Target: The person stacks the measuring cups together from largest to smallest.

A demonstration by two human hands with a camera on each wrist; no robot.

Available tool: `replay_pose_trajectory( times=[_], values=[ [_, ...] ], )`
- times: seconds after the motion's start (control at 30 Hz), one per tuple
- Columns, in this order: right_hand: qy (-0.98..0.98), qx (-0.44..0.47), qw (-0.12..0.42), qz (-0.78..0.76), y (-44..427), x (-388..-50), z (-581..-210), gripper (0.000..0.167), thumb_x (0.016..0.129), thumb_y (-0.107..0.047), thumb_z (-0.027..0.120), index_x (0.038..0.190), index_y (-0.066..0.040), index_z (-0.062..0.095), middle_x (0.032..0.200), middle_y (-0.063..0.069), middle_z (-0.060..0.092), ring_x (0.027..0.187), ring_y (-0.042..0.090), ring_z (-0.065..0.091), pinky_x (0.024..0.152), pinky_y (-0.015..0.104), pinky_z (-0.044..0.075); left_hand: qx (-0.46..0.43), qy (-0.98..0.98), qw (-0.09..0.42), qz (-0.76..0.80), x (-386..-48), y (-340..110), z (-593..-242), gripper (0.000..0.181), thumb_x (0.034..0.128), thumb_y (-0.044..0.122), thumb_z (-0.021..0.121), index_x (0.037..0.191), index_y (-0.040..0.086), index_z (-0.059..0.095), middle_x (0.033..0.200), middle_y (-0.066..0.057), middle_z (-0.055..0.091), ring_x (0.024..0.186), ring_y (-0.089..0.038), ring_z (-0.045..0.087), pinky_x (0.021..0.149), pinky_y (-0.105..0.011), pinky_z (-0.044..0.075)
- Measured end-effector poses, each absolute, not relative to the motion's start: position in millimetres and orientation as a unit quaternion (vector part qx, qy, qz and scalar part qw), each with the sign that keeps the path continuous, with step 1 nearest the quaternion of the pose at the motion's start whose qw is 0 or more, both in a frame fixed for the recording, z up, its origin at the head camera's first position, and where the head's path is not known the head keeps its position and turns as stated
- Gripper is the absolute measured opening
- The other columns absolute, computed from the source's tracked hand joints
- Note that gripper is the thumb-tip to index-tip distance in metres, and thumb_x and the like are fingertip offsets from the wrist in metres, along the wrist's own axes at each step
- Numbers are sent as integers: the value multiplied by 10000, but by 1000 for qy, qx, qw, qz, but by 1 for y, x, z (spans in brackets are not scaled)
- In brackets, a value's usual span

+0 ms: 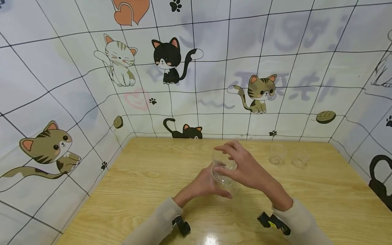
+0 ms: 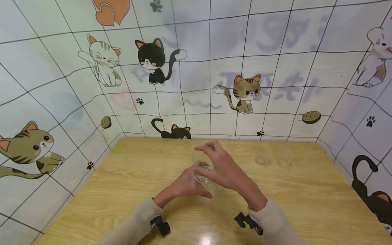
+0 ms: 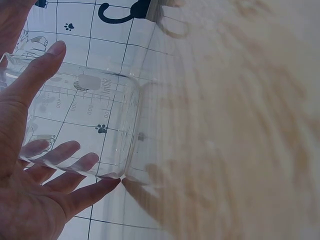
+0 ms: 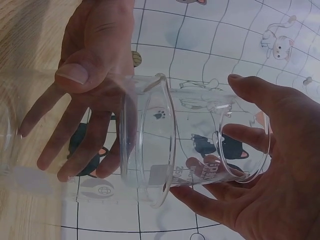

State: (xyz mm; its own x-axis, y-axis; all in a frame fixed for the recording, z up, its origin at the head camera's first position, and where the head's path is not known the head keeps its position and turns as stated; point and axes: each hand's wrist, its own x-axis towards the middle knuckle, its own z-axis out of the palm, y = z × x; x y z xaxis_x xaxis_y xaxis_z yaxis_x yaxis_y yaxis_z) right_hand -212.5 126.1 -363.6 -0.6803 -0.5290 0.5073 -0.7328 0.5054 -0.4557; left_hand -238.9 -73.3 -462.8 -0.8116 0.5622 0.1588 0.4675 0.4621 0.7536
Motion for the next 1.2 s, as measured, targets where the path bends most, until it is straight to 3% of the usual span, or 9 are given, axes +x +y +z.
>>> replay_pose_trajectory(
  times=[0.3, 0.53, 0.77, 0.97, 1.2],
  values=[
    [-856, 365, 143, 336, 127, -214, -364, 578, 906, -334, 818, 1425, -217, 592, 1339, 18, 531, 1140, 147, 593, 913, 368, 587, 299, 848, 61, 433, -240, -74, -464, 1056, 670, 429, 984, 1505, 269, 358, 1408, 86, 563, 1199, -58, 617, 984, -256, 531],
    [-856, 366, 143, 337, 125, -213, -365, 580, 902, -336, 822, 1421, -209, 597, 1317, 6, 536, 1124, 141, 590, 903, 363, 580, 297, 854, 56, 422, -239, -74, -465, 1113, 674, 449, 978, 1548, 228, 325, 1542, 0, 488, 1262, -120, 605, 1014, -278, 524],
    [-857, 365, 144, 335, 123, -212, -365, 582, 900, -329, 825, 1420, -201, 597, 1307, 23, 545, 1112, 146, 594, 899, 362, 578, 302, 856, 58, 415, -238, -74, -464, 1086, 694, 450, 966, 1543, 223, 329, 1540, -53, 493, 1253, -142, 613, 990, -280, 534],
    [-858, 365, 144, 332, 123, -212, -366, 578, 906, -336, 819, 1423, -206, 596, 1308, 31, 551, 1073, 141, 598, 879, 351, 573, 301, 860, 58, 409, -238, -74, -463, 1105, 704, 461, 957, 1559, 161, 323, 1535, -28, 492, 1254, -154, 612, 978, -289, 536],
    [-858, 365, 144, 332, 122, -211, -366, 570, 907, -333, 817, 1418, -205, 599, 1318, 31, 551, 1074, 149, 606, 876, 357, 577, 301, 862, 56, 404, -237, -75, -462, 1069, 701, 478, 954, 1533, 206, 341, 1518, -16, 499, 1234, -141, 621, 973, -276, 537]
  ],
)
